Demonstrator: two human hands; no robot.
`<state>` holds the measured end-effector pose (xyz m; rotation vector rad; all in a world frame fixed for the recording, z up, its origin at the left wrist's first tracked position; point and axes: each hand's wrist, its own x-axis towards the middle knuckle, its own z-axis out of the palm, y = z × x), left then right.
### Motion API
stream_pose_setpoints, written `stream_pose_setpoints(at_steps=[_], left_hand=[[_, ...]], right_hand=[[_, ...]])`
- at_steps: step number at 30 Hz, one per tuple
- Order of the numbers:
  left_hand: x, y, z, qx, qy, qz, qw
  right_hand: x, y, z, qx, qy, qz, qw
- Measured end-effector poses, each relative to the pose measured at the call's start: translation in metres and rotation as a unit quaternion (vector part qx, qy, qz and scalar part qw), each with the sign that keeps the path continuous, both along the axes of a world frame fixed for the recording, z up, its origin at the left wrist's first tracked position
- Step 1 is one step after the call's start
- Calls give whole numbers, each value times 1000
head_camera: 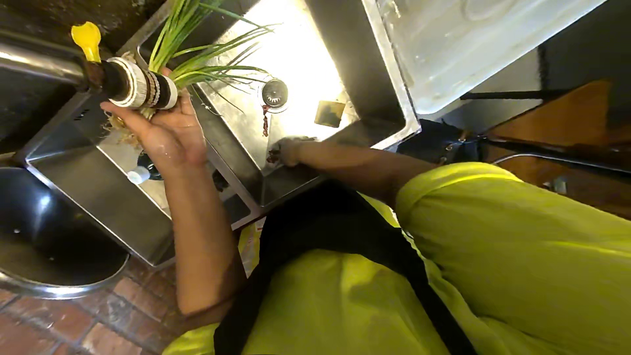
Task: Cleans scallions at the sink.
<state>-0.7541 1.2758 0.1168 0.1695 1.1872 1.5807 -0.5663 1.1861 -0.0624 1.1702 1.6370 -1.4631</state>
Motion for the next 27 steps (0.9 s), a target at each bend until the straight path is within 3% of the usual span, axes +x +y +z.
stream_pose_setpoints(at_steps=[1,3,5,8,11,16,19,22,24,27], left_hand=[[-2,0,1,4,-3,-6,1000],[-4,-1,2,10,4,-15,1000],[-5,-3,3,13,23,-14,1000],[-3,-8,3,12,33,-23,999],[-3,-12,4,2,47,-34,998],[-3,-11,2,15,34,-31,999],[-1,-10,2,17,27,-28,999],[1,-11,3,10,24,-31,999],[3,-11,5,2,19,-22,1000],[5,-10,8,-5,20,-25,999]], right_hand=[[-7,1,10,-7,20,16,1000],[-13,15,10,68,29,-80,994],[-18,41,-14,165,11,-167,972],[-25,52,-43,215,16,-147,966],[-33,13,-42,180,39,-54,981],[-21,-36,28,1,60,48,997],[4,-23,32,62,34,-38,997],[37,3,13,87,-76,-111,987],[52,2,-20,95,-129,-128,979],[40,-4,-20,64,-139,-123,981]])
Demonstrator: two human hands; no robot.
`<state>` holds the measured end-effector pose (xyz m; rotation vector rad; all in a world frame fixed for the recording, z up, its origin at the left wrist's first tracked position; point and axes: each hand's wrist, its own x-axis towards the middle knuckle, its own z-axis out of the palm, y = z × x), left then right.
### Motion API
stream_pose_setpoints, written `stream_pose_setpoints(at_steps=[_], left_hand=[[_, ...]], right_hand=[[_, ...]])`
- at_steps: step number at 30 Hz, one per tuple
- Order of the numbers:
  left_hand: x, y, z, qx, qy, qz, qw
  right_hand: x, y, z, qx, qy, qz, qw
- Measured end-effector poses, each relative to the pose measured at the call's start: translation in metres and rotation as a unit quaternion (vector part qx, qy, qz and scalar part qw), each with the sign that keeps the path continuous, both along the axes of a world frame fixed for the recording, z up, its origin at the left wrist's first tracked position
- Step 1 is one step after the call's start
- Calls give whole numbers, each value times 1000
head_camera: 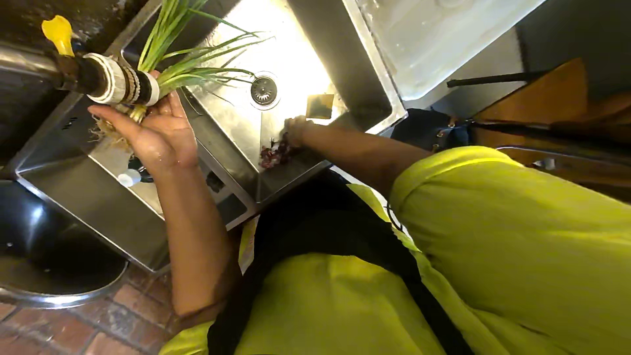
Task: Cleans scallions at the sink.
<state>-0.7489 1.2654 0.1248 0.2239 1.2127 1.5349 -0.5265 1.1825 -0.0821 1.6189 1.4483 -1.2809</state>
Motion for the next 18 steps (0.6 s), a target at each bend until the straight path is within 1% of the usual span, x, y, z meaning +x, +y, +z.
stream_pose_setpoints(at_steps=[1,3,5,6,7,9,11,13,14,15,17,18], left_hand=[[-1,0,0,-1,3,-4,1000],[-3,-1,-1,3,7,-13,1000],[-4,-1,0,3,11,-21,1000],[-4,-1,1,1,12,-21,1000],[-4,-1,2,-2,13,-20,1000],[-6,-2,1,-2,15,-24,1000],[-9,-3,-1,5,21,-31,999],[-10,-3,-1,7,23,-24,999],[-11,-4,-1,9,22,-21,999],[-12,-5,0,11,19,-16,1000],[-15,-6,-2,26,10,-13,1000],[-16,-6,-2,32,6,-17,999]], right_hand=[[-12,-4,2,-19,19,25,999],[-43,-10,10,-51,68,114,990],[-69,-20,8,-49,120,180,975],[-80,-27,3,-42,143,184,972],[-88,-30,6,-52,156,176,971],[-91,-24,27,-76,155,119,978],[-73,-15,47,-32,145,43,988],[-41,-4,45,25,104,-12,994],[-23,1,34,58,71,-26,995],[-5,5,17,81,34,-19,996],[21,11,-14,89,-34,14,995],[26,11,-19,82,-55,33,995]])
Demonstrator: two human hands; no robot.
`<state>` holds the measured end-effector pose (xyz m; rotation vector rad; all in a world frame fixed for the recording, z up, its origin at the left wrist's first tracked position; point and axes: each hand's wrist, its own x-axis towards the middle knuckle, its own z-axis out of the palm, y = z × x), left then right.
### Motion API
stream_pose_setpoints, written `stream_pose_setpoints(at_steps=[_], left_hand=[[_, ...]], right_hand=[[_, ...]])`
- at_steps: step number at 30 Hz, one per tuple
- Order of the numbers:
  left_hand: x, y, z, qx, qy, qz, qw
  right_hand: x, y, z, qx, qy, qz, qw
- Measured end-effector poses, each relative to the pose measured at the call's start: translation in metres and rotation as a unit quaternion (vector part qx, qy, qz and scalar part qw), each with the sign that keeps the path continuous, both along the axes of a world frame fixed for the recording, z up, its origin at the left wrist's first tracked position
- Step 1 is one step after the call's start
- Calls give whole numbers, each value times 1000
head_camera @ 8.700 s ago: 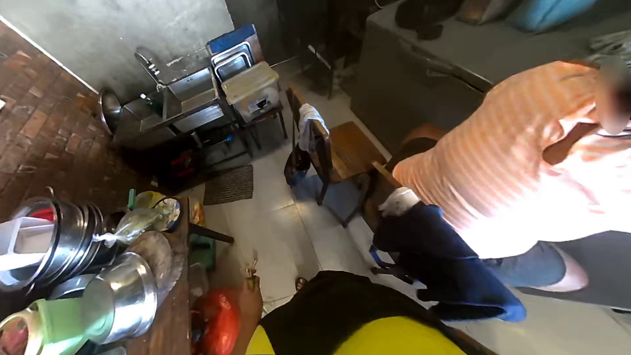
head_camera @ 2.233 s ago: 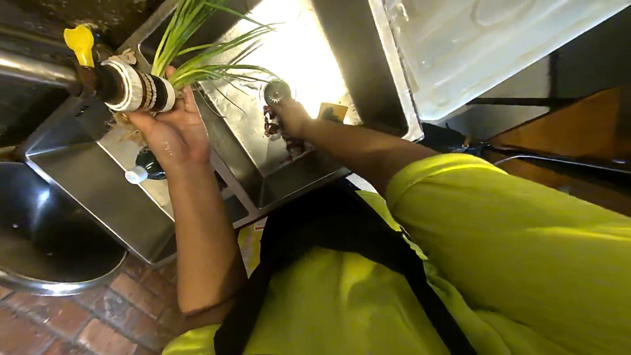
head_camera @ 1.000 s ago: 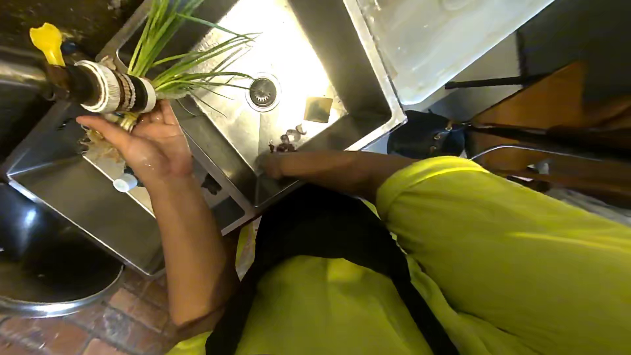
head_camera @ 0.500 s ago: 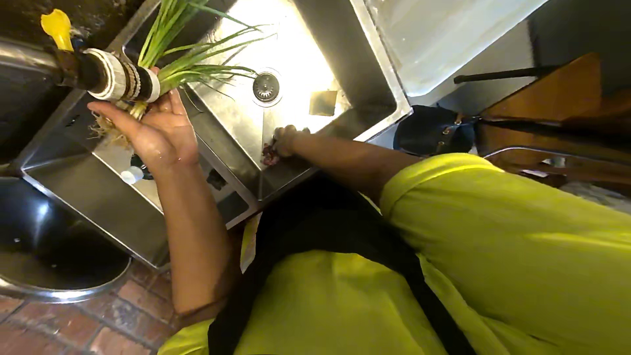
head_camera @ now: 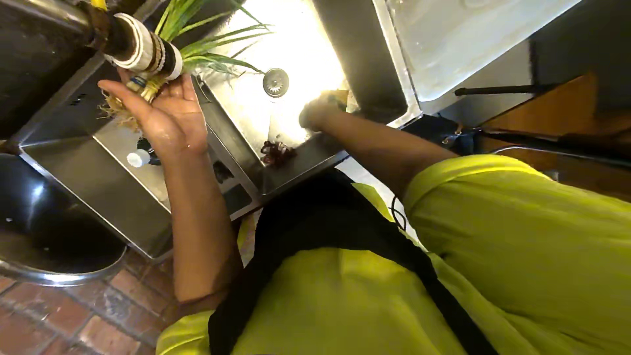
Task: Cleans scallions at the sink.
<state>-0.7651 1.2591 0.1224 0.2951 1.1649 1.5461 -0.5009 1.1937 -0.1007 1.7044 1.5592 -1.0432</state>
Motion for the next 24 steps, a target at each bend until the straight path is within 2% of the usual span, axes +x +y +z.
stream_pose_setpoints(at_steps=[3,9,14,17,20,22,24], left_hand=[[1,0,1,-1,-6,4,1000],[-6,0,4,7,-5,9,1000],[-11,-4,2,18,-13,11,1000],[-9,-5,2,13,-18,13,1000],[-3,-3,2,0,-18,14,1000],[-1,-2,1,2,-23,3,1000],[0,-1,1,-3,-16,-2,1000]], right_hand=[[-10,-5,-4,-32,-20,20,999],[-50,-14,1,-133,24,100,986],[-14,-5,-9,-58,49,187,979],[11,13,-15,-74,43,235,968],[3,2,-25,-99,45,210,972],[-28,-7,-4,-133,66,130,980],[-58,-16,5,-114,121,106,980]])
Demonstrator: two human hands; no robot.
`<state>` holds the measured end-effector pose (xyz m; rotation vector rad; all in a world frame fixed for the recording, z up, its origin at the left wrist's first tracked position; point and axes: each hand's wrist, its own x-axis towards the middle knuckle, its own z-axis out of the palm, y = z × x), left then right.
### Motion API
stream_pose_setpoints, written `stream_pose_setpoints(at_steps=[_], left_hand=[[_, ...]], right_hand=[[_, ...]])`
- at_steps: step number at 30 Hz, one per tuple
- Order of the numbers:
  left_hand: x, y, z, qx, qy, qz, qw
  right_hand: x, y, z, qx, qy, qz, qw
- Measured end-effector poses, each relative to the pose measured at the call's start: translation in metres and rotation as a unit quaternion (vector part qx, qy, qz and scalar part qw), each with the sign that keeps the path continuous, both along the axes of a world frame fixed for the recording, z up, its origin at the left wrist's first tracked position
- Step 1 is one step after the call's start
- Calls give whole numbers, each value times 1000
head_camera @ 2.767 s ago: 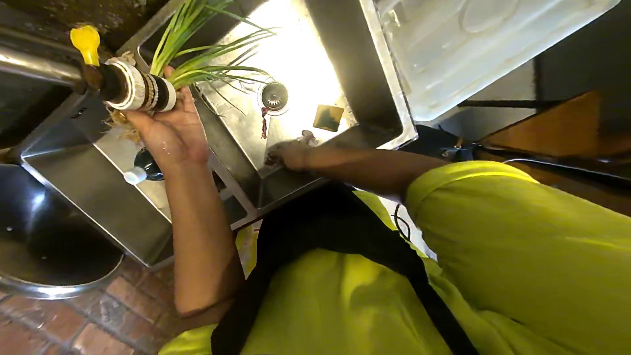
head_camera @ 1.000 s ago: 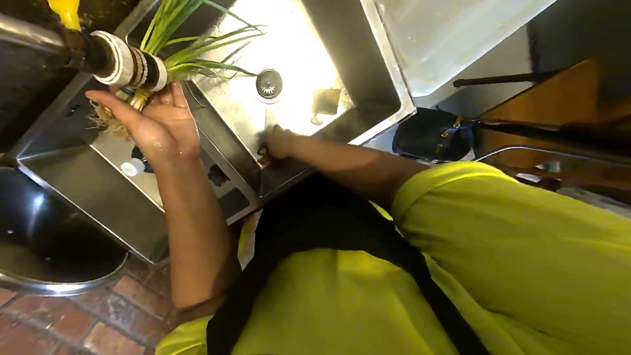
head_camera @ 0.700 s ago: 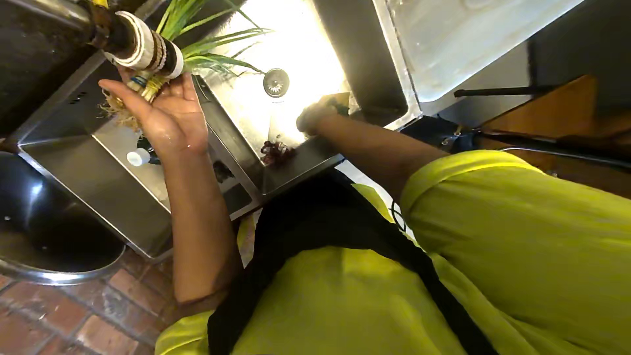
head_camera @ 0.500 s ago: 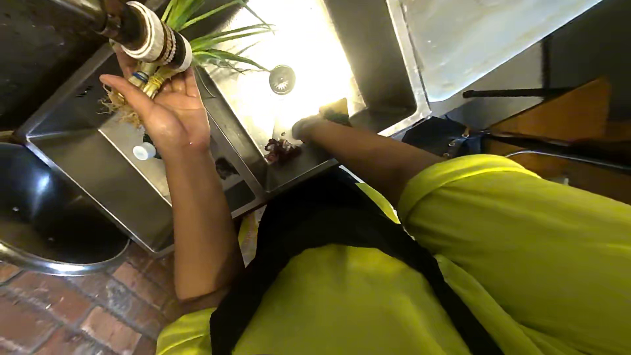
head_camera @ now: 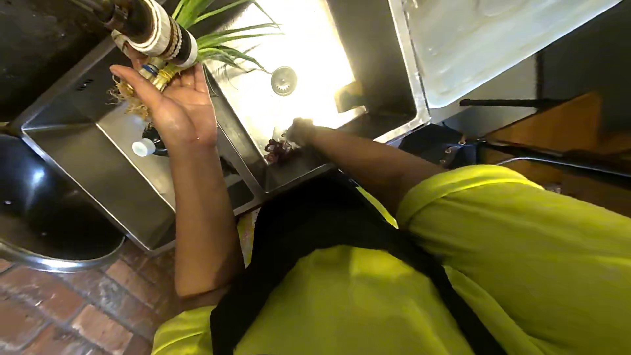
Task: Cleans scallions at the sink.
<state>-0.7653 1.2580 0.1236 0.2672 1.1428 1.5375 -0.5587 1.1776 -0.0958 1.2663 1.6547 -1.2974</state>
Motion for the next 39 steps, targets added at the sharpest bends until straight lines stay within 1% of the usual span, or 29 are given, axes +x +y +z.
stream_pose_setpoints(at_steps=[1,3,5,6,8,10,12,16,21,24,27,33,36,39], left_hand=[[0,1,0,2,4,0,1000],[2,2,1,-4,9,4,1000],[4,3,3,-11,14,11,1000],[5,3,3,-10,14,12,1000],[6,1,4,-13,15,18,1000],[6,-1,5,-12,15,30,999],[5,-2,4,-9,16,26,999],[2,-4,3,-1,12,27,1000],[0,-9,3,6,14,30,999],[1,-10,3,-17,15,24,999],[7,-8,-4,-28,-1,20,999],[28,2,-31,-20,-62,2,998],[37,9,-44,-44,-26,-50,997],[46,17,-48,-57,37,-82,994]], right_hand=[[-13,-3,-5,11,15,-1,1000],[-36,-8,2,12,26,-16,999],[-50,-18,11,8,41,-81,996],[-56,-26,10,13,46,-99,994],[-64,-40,14,17,65,-73,995],[-67,-48,20,16,93,-10,996],[-66,-49,17,6,108,48,993],[-50,-40,-2,19,144,115,983],[-11,-14,6,-7,137,172,976],[15,-10,-8,-23,166,144,975],[33,-6,-13,-31,157,119,980],[61,-4,-15,-27,140,98,985],[76,-2,1,-38,142,56,988],[87,1,38,-69,148,14,986]])
